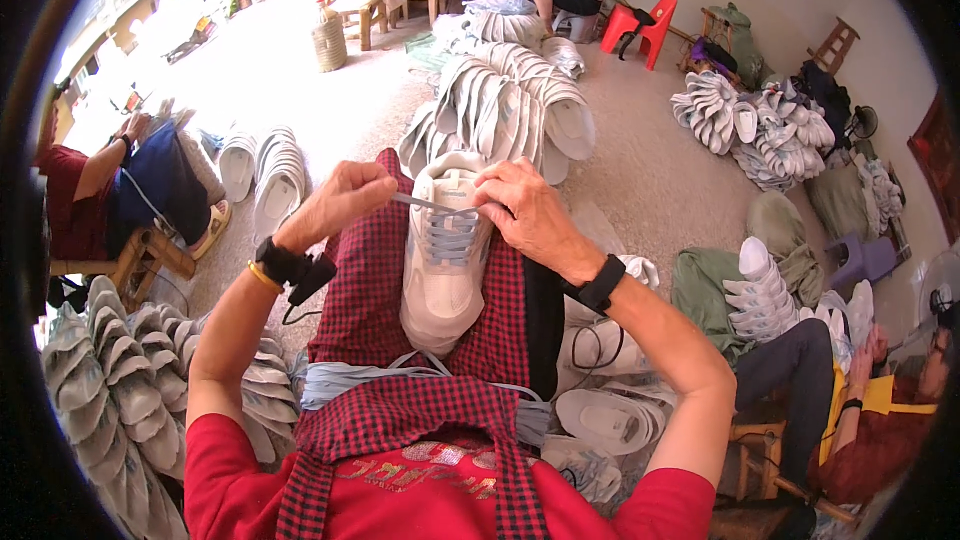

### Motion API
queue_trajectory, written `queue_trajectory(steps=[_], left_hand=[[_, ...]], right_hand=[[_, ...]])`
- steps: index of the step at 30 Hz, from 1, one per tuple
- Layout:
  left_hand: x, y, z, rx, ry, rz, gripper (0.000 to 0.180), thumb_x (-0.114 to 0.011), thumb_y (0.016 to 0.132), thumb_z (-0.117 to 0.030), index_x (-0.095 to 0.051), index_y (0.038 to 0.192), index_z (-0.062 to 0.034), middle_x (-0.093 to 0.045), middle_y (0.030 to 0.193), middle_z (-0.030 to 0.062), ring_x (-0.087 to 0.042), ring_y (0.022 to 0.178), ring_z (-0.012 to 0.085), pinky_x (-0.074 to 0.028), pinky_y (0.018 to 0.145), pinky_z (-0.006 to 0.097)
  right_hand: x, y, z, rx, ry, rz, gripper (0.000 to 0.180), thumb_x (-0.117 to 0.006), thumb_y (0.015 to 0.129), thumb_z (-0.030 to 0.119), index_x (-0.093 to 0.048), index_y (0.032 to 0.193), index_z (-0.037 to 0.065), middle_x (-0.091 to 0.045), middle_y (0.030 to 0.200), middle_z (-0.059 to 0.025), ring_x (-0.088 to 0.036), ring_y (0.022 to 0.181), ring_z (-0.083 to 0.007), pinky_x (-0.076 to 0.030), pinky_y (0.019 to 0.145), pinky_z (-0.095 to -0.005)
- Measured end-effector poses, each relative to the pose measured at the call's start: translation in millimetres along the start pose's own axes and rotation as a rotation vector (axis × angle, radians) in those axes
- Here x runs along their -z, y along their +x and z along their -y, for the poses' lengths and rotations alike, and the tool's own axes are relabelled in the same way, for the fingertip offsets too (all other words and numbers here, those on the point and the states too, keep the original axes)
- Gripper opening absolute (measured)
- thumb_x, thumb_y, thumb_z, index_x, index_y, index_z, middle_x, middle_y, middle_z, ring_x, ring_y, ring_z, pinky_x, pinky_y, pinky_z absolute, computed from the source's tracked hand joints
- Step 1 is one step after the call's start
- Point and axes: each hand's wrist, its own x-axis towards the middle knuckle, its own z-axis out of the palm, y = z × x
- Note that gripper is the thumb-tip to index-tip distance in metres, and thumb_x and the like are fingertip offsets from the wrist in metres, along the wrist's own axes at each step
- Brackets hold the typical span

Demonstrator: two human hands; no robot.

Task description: Lacing a white sneaker in a shoe manufacturing workshop.

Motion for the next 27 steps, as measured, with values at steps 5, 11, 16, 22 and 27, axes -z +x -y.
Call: queue_trajectory(steps=[5,11,16,22,27], left_hand=[[11.8,7.1,11.9,-0.057,0.398,0.003,0.031,-0.063,0.091,-0.023,-0.061,0.074,0.0022,-0.049,0.061,0.0001,-0.043,0.060,0.0085,-0.038,0.055,0.029],[18.2,-2.2,25.4,-0.462,0.672,-0.133,0.024,-0.069,0.087,-0.025,-0.062,0.097,-0.0036,-0.063,0.083,0.0101,-0.060,0.067,0.0230,-0.049,0.062,0.038],[45.2,-13.2,31.1,-0.493,1.004,-0.046,0.018,-0.063,0.089,-0.018,-0.056,0.104,-0.0094,-0.056,0.088,0.0105,-0.062,0.075,0.0311,-0.052,0.065,0.043],[119.5,-46.7,26.5,-0.450,1.142,-0.226,0.016,-0.056,0.084,0.001,-0.056,0.098,-0.0069,-0.057,0.088,0.0119,-0.063,0.082,0.0336,-0.052,0.066,0.044],[186.3,-87.1,21.7,-0.376,1.203,-0.516,0.012,-0.056,0.088,0.000,-0.056,0.098,-0.0062,-0.058,0.088,0.0146,-0.063,0.080,0.0384,-0.051,0.067,0.044]], right_hand=[[9.1,-7.0,-0.6,-0.125,0.014,0.052,0.007,-0.064,0.087,0.008,-0.060,0.090,0.004,-0.065,0.096,-0.0114,-0.064,0.084,-0.0345,-0.050,0.073,-0.0430],[26.4,-31.3,-33.1,-0.004,-0.206,0.089,0.013,-0.064,0.090,0.015,-0.059,0.100,0.008,-0.063,0.082,-0.0089,-0.065,0.073,-0.0328,-0.051,0.064,-0.0428],[48.7,-45.4,-63.0,0.138,-0.414,0.087,0.015,-0.060,0.087,0.010,-0.061,0.101,0.009,-0.063,0.083,-0.0085,-0.066,0.075,-0.0289,-0.054,0.062,-0.0388],[150.3,-74.8,-75.3,-0.062,-0.635,0.109,0.028,-0.052,0.083,0.001,-0.066,0.107,0.006,-0.069,0.104,-0.0140,-0.068,0.091,-0.0334,-0.057,0.079,-0.0410],[229.0,-102.7,-67.3,-0.145,-0.849,0.029,0.028,-0.051,0.085,0.001,-0.065,0.109,0.003,-0.069,0.112,-0.0156,-0.067,0.098,-0.0354,-0.056,0.083,-0.0408]])
